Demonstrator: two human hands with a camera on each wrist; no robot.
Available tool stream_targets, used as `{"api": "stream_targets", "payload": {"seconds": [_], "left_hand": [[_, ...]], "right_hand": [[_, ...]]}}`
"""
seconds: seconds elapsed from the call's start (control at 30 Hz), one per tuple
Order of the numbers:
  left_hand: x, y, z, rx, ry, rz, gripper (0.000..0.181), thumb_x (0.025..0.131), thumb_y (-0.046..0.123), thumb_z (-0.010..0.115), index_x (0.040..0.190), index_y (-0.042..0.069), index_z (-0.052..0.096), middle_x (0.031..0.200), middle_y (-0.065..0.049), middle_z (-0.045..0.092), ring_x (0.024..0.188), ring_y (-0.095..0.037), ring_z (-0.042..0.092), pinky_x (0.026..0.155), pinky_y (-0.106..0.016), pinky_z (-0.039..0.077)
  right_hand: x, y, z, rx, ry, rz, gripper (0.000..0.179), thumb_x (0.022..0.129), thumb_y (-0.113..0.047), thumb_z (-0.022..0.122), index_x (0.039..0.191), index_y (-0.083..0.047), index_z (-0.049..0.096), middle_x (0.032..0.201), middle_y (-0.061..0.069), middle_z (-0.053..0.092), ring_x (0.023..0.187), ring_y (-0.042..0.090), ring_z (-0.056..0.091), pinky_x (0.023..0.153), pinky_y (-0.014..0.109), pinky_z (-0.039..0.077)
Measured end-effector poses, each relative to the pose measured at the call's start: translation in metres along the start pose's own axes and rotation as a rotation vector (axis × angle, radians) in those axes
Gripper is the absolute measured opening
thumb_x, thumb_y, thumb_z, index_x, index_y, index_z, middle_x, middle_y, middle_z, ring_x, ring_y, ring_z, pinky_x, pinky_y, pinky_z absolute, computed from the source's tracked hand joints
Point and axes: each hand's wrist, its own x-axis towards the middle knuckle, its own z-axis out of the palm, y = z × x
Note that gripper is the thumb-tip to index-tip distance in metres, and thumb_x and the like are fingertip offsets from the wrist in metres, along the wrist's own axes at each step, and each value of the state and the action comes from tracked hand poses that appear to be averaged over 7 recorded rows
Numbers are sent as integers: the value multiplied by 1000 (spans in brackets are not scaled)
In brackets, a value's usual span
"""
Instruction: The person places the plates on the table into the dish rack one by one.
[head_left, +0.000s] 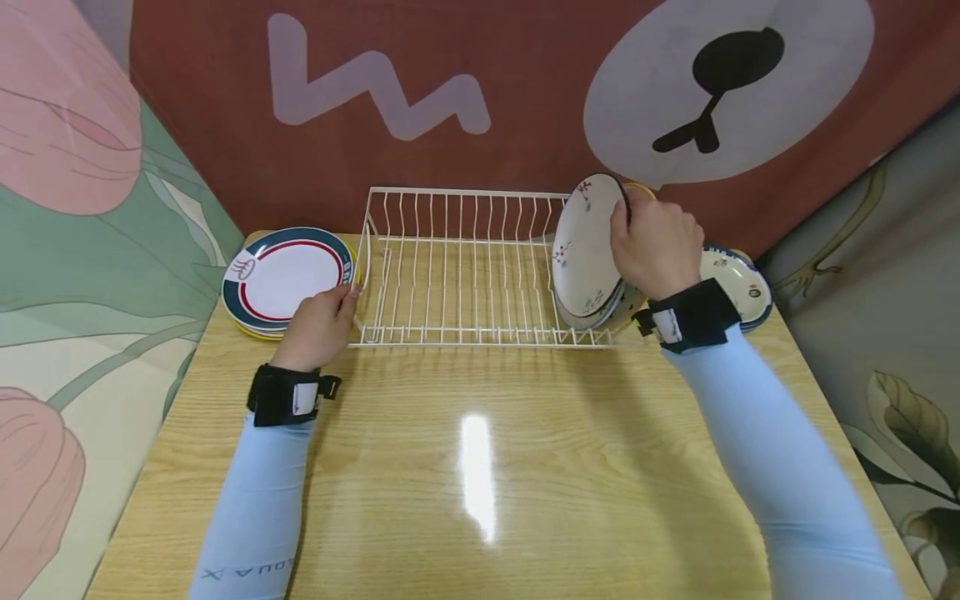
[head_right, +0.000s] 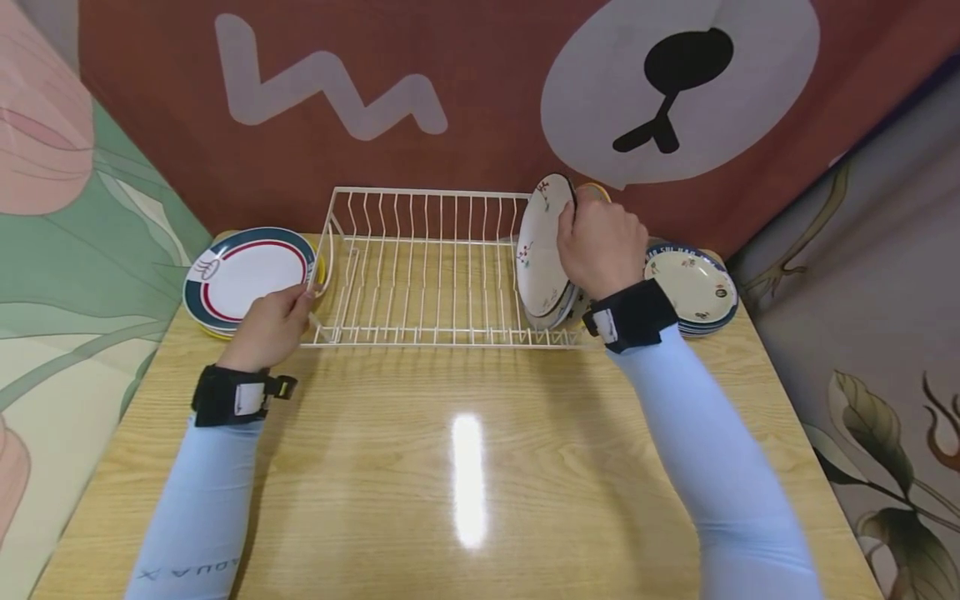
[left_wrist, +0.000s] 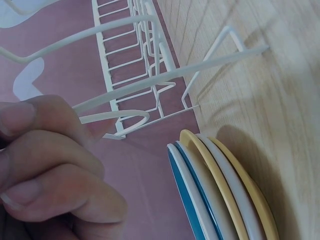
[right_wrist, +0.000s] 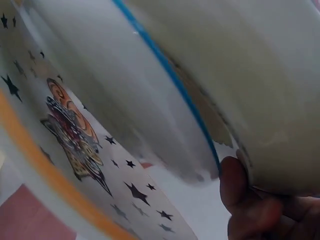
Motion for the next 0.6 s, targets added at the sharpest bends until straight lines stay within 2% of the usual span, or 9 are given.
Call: {"api": "stream_targets", "payload": {"seconds": [0.13, 0.3, 0.43, 0.6], "left_hand": [[-1, 0, 0, 0, -3, -3, 39, 107, 30, 33, 100, 3, 60, 66, -12, 49, 55, -26, 46, 50, -37, 37], [-1, -1, 0, 2, -4, -10, 39, 107, 31, 33, 101, 3, 60, 66, -12, 49, 56, -26, 46, 51, -37, 37], [-1, -1, 1, -2, -7, -5, 40, 107, 31, 33, 99, 3, 60, 66, -12, 49, 56, -26, 46, 51, -37, 37], [-1, 1, -1, -2, -14, -11, 40, 107, 31, 33, 105, 2, 60, 68, -13, 50, 57, -26, 47, 51, -37, 38]], "right_hand": [[-1, -4, 6, -53, 1, -9, 45, 102, -31, 33, 107, 3, 63, 90, 28, 64, 76, 45, 55, 56, 65, 44], [-2, -9, 12, -94, 7, -25, 46, 102, -29, 34, 113, 4, 63, 100, 30, 64, 84, 43, 53, 58, 67, 46], [-2, -11, 12, -118, 17, -35, 45, 101, -28, 35, 114, 5, 63, 99, 30, 65, 83, 43, 52, 56, 67, 47], [-2, -12, 10, -134, 53, -43, 45, 101, -28, 36, 113, 5, 64, 97, 30, 65, 81, 42, 51, 53, 67, 46]]}}
